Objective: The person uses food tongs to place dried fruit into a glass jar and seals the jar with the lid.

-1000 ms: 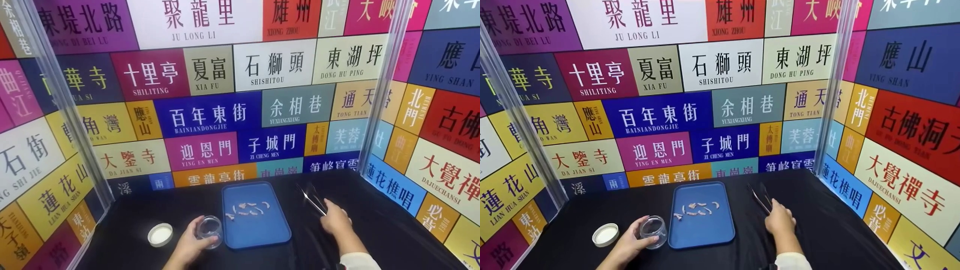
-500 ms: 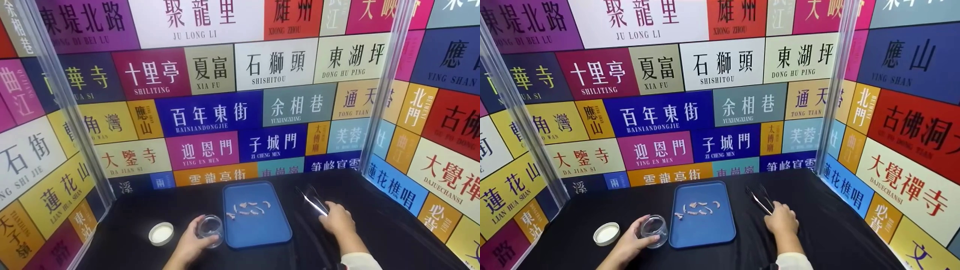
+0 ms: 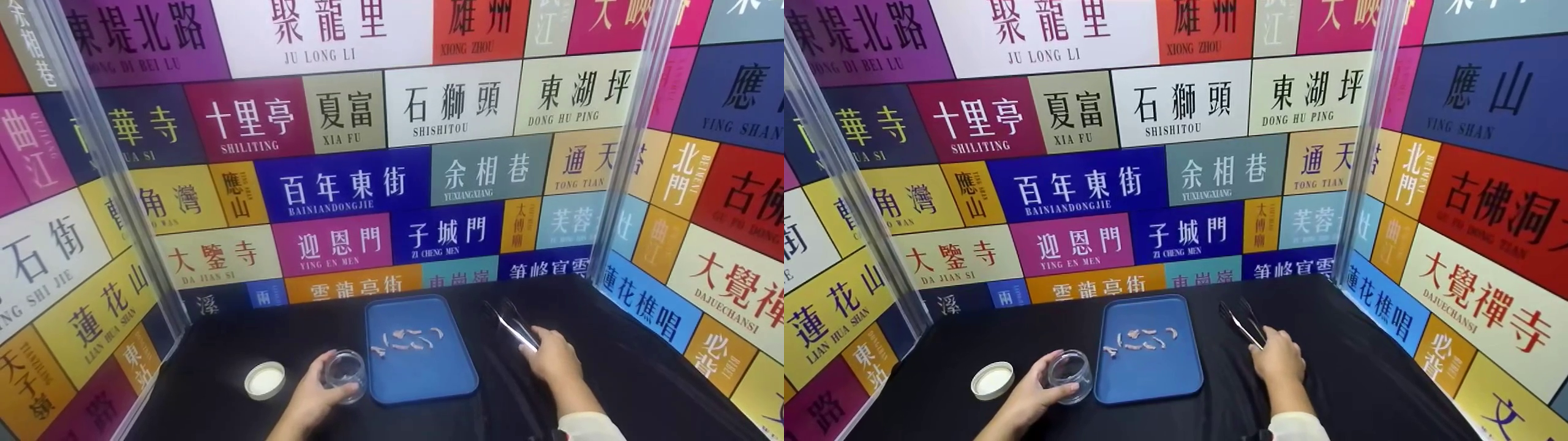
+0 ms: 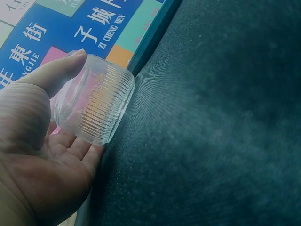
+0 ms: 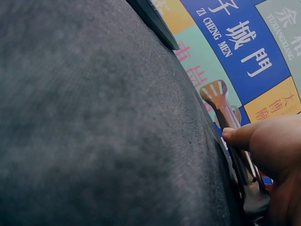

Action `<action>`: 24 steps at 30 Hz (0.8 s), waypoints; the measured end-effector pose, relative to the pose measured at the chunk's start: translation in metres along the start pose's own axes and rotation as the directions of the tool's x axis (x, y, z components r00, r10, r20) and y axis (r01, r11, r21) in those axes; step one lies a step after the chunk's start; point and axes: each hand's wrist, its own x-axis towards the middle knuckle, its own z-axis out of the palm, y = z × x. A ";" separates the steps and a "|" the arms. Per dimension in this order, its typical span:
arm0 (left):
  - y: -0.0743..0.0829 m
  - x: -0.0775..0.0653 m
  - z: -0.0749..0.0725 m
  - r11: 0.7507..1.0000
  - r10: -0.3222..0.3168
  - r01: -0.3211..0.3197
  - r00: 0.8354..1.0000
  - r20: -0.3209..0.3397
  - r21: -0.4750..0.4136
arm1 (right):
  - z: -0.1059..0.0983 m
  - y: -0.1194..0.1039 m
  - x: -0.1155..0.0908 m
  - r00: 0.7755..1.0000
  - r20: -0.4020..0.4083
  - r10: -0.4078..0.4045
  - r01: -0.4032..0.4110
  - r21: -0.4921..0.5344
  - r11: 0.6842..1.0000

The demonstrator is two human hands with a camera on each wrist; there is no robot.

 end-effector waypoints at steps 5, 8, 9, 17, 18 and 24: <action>0.000 0.000 0.001 1.000 0.009 -0.009 1.000 0.000 -0.005 | -0.001 -0.008 0.000 0.999 -0.015 -0.048 0.048 0.027 0.998; 0.000 0.000 0.001 1.000 0.014 -0.014 1.000 -0.001 0.003 | -0.002 -0.017 0.000 0.998 -0.016 -0.068 0.069 0.043 0.997; 0.000 0.000 0.001 1.000 0.016 -0.016 1.000 -0.002 0.005 | -0.002 -0.020 -0.001 0.997 -0.014 -0.074 0.075 0.047 0.996; -0.001 0.000 0.001 1.000 0.016 -0.016 1.000 -0.001 0.001 | -0.003 -0.051 -0.007 0.989 0.007 -0.150 0.149 0.052 0.987; -0.001 0.000 0.000 1.000 0.015 -0.015 1.000 -0.001 0.001 | -0.003 -0.054 -0.008 0.987 0.012 -0.160 0.160 0.055 0.986; -0.002 0.000 0.001 1.000 0.018 -0.018 1.000 -0.002 0.002 | 0.003 -0.068 -0.012 0.981 0.045 -0.186 0.184 0.060 0.981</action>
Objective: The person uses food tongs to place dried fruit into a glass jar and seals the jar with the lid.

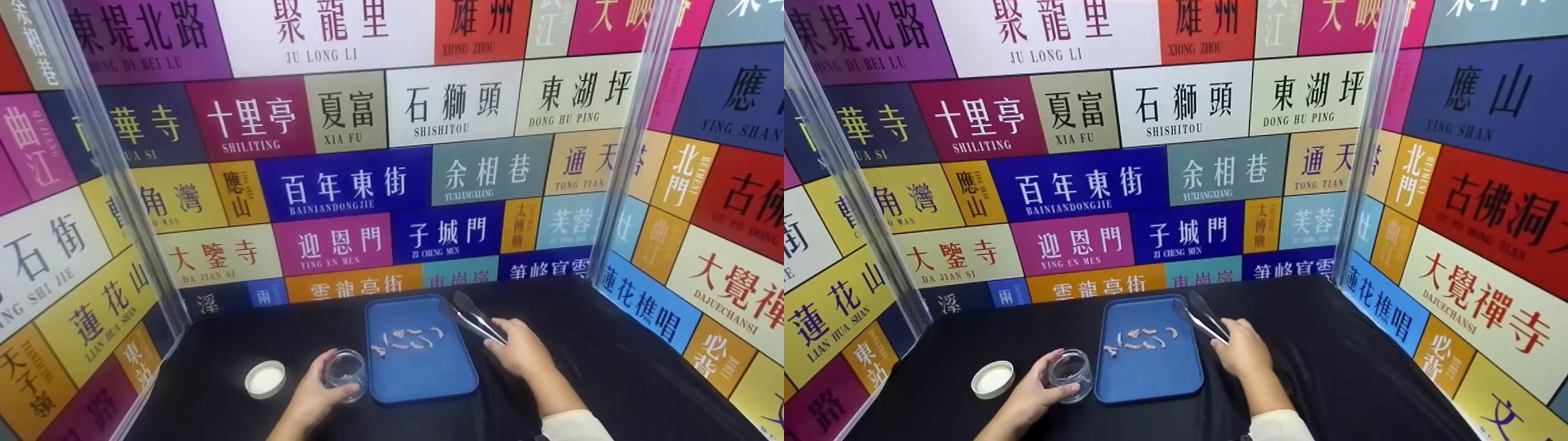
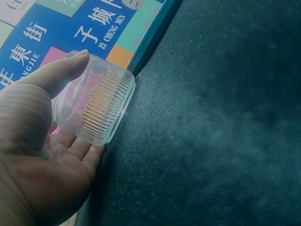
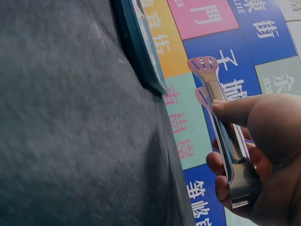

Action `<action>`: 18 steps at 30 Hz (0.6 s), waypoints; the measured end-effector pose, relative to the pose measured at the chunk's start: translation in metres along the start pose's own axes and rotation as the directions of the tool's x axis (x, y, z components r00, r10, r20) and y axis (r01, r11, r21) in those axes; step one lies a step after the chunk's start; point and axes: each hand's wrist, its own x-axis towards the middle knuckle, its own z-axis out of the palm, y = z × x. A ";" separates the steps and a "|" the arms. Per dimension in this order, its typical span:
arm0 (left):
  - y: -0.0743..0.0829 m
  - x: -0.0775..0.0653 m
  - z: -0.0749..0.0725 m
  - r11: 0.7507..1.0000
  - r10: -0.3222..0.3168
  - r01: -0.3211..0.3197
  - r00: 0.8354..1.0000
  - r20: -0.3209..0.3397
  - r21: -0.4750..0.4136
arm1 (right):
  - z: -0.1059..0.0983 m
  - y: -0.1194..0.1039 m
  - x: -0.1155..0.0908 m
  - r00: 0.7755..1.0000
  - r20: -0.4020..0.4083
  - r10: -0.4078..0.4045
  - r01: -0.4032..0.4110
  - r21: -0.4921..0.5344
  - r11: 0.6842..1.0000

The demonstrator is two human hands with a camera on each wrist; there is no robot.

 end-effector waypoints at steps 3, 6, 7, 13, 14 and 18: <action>0.000 0.000 0.000 1.000 0.003 -0.003 1.000 -0.001 0.010 | 0.003 -0.003 -0.001 1.000 0.014 -0.006 0.006 -0.008 1.000; 0.000 0.000 0.000 1.000 0.008 -0.008 1.000 0.001 0.014 | 0.006 -0.005 -0.001 0.999 0.024 -0.021 0.021 -0.013 1.000; 0.000 0.000 0.000 1.000 0.011 -0.011 1.000 0.002 0.012 | 0.007 -0.005 -0.001 0.999 0.027 -0.026 0.027 -0.015 1.000; -0.001 0.000 -0.001 1.000 0.026 -0.026 1.000 0.010 -0.012 | 0.012 -0.005 -0.001 0.997 0.060 -0.045 0.047 -0.030 0.998; -0.001 0.000 -0.001 1.000 0.028 -0.027 1.000 0.010 -0.013 | 0.012 -0.006 -0.001 0.997 0.066 -0.045 0.047 -0.034 0.998; 0.000 0.000 -0.001 1.000 0.024 -0.024 1.000 0.006 -0.008 | 0.013 -0.009 -0.002 0.996 0.085 -0.035 0.038 -0.042 0.998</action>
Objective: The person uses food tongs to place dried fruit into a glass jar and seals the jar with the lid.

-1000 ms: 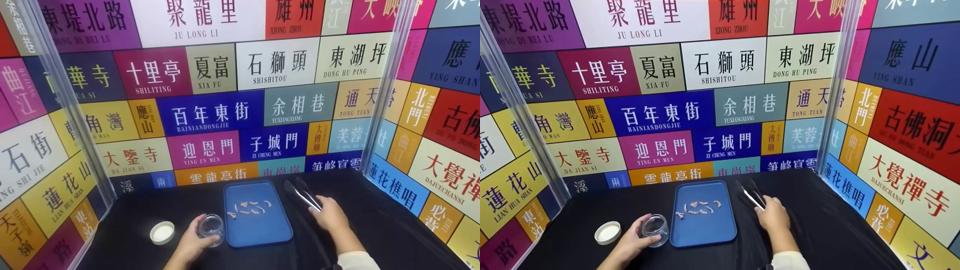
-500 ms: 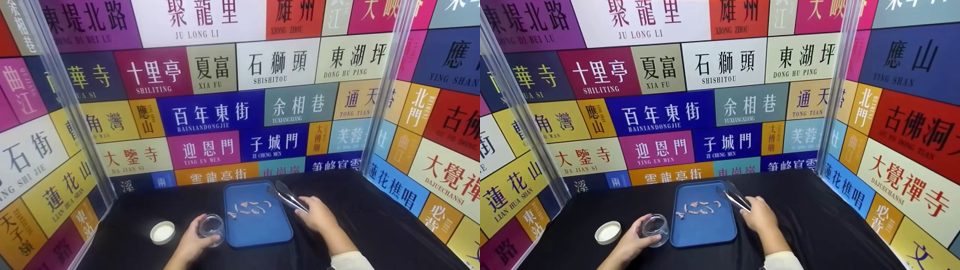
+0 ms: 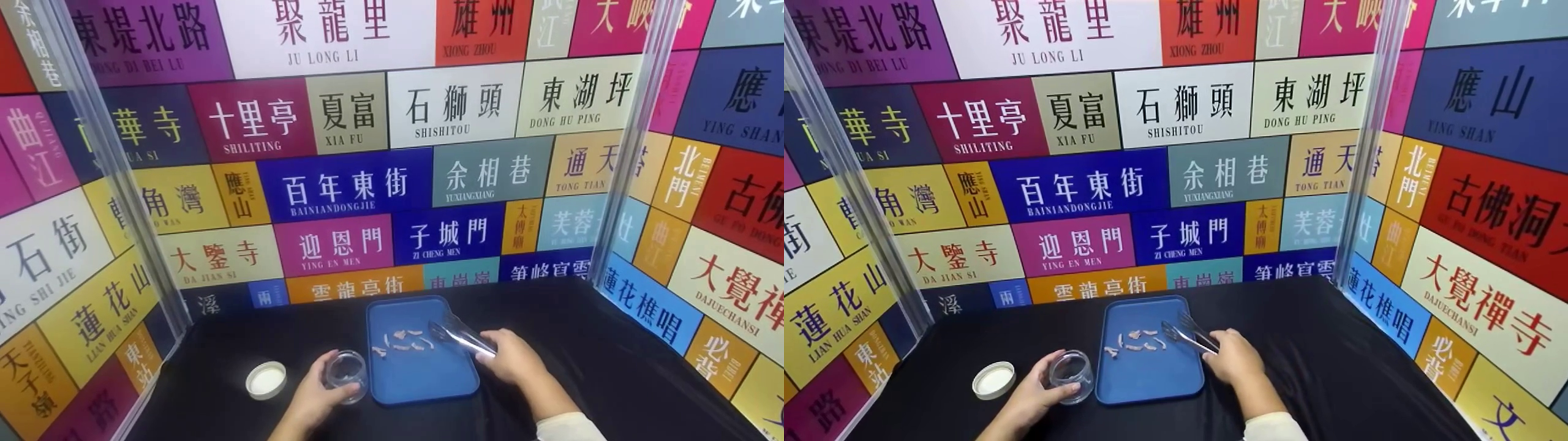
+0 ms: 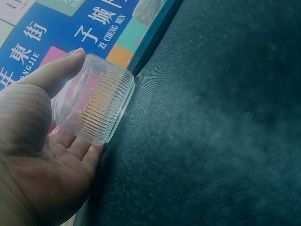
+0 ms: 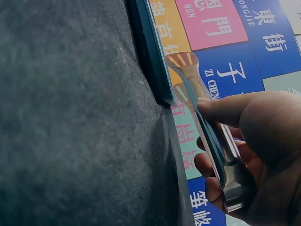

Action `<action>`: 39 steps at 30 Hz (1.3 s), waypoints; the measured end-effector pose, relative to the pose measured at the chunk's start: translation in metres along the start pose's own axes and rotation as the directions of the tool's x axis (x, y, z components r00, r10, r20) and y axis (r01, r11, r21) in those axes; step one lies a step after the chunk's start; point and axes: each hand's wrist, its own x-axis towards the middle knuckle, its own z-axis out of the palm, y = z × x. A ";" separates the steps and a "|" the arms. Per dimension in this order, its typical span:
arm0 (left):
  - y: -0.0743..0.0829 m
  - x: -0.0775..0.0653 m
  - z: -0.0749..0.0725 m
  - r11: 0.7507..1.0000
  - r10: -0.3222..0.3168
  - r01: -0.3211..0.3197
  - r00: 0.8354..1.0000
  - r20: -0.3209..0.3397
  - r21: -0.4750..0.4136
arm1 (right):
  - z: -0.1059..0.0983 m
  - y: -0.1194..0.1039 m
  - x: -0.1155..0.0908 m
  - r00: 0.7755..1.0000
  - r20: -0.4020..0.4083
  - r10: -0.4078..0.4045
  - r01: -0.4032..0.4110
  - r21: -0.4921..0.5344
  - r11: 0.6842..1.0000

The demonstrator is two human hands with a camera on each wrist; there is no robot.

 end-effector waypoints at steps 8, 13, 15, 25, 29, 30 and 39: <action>0.000 0.000 0.000 1.000 -0.013 0.013 1.000 -0.002 0.007 | 0.004 -0.002 -0.002 1.000 0.020 0.006 -0.006 -0.014 1.000; 0.000 0.000 0.000 1.000 -0.013 0.013 1.000 0.001 0.004 | 0.006 -0.003 -0.002 1.000 0.022 0.007 -0.006 -0.015 1.000; -0.001 0.001 0.000 1.000 -0.011 0.011 1.000 0.003 0.003 | 0.006 -0.003 -0.002 1.000 0.015 0.001 -0.001 -0.015 1.000; -0.001 0.000 0.001 0.998 -0.004 0.005 1.000 -0.012 0.055 | 0.007 -0.003 -0.003 1.000 0.006 -0.010 0.011 -0.026 1.000; 0.000 0.000 0.001 0.999 -0.010 0.011 1.000 -0.015 0.050 | 0.007 -0.003 -0.003 1.000 -0.008 -0.024 0.024 -0.024 0.999; 0.000 0.000 0.001 0.999 -0.012 0.012 1.000 -0.016 0.049 | 0.007 -0.003 -0.003 1.000 -0.010 -0.025 0.025 -0.023 0.999; -0.001 0.001 0.000 0.999 -0.020 0.021 1.000 -0.016 0.040 | 0.007 -0.004 -0.004 0.999 -0.017 -0.031 0.031 -0.022 0.999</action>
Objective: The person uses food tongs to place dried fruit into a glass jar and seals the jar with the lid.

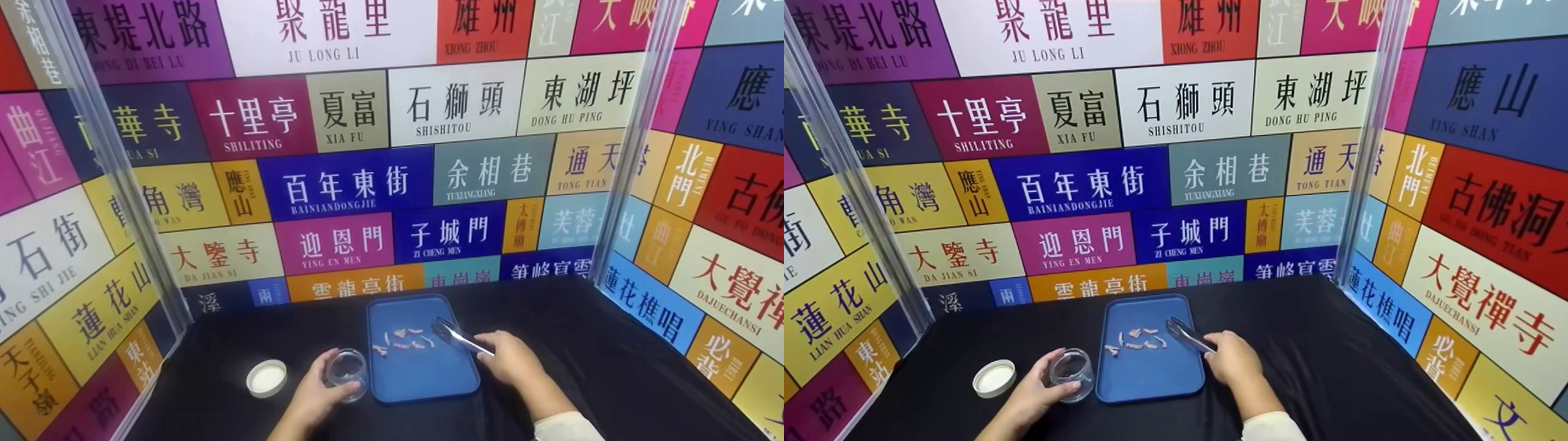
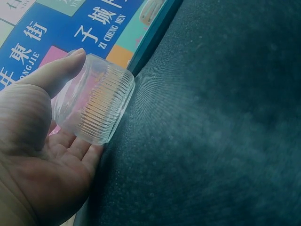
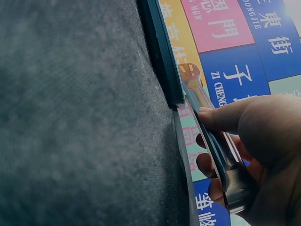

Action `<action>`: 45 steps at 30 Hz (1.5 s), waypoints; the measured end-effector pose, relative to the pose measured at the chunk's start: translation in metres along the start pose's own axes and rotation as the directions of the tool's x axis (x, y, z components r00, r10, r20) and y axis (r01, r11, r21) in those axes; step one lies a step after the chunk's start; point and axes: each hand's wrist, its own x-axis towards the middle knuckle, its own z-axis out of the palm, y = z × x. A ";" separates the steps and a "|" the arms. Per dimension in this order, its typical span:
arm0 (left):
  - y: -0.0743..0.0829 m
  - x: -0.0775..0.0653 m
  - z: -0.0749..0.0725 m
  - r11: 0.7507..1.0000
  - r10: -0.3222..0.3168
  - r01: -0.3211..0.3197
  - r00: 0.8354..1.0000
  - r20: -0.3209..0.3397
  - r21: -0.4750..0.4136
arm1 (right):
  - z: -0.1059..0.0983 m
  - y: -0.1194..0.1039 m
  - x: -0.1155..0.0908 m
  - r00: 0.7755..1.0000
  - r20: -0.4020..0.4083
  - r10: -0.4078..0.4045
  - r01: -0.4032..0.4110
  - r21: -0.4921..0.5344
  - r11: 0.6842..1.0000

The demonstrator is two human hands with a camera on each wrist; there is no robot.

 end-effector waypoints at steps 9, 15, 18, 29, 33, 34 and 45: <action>0.000 0.000 0.000 1.000 0.002 -0.002 1.000 0.007 0.004 | -0.003 -0.005 0.001 1.000 0.008 0.019 -0.019 0.005 1.000; 0.000 0.001 0.000 1.000 0.008 -0.008 1.000 0.014 0.004 | -0.007 -0.015 -0.001 1.000 -0.025 -0.008 0.009 0.024 1.000; -0.001 0.000 0.000 1.000 0.003 -0.003 1.000 0.011 -0.004 | -0.009 -0.023 -0.001 0.999 -0.026 -0.025 0.026 0.028 0.999; 0.000 0.000 -0.001 1.000 0.002 -0.002 1.000 0.005 0.019 | -0.013 -0.061 -0.010 0.998 -0.034 -0.054 0.056 0.054 0.997; 0.000 0.001 -0.001 1.000 0.007 -0.007 1.000 0.008 -0.002 | -0.014 -0.075 -0.014 0.995 -0.040 -0.094 0.097 0.069 0.993; 0.000 0.001 -0.001 1.000 0.008 -0.007 1.000 0.010 -0.006 | -0.014 -0.078 -0.015 0.993 -0.042 -0.109 0.112 0.074 0.991; 0.000 0.001 0.000 1.000 -0.007 0.008 1.000 0.008 -0.014 | -0.004 -0.103 -0.031 0.953 -0.077 -0.292 0.297 0.067 0.953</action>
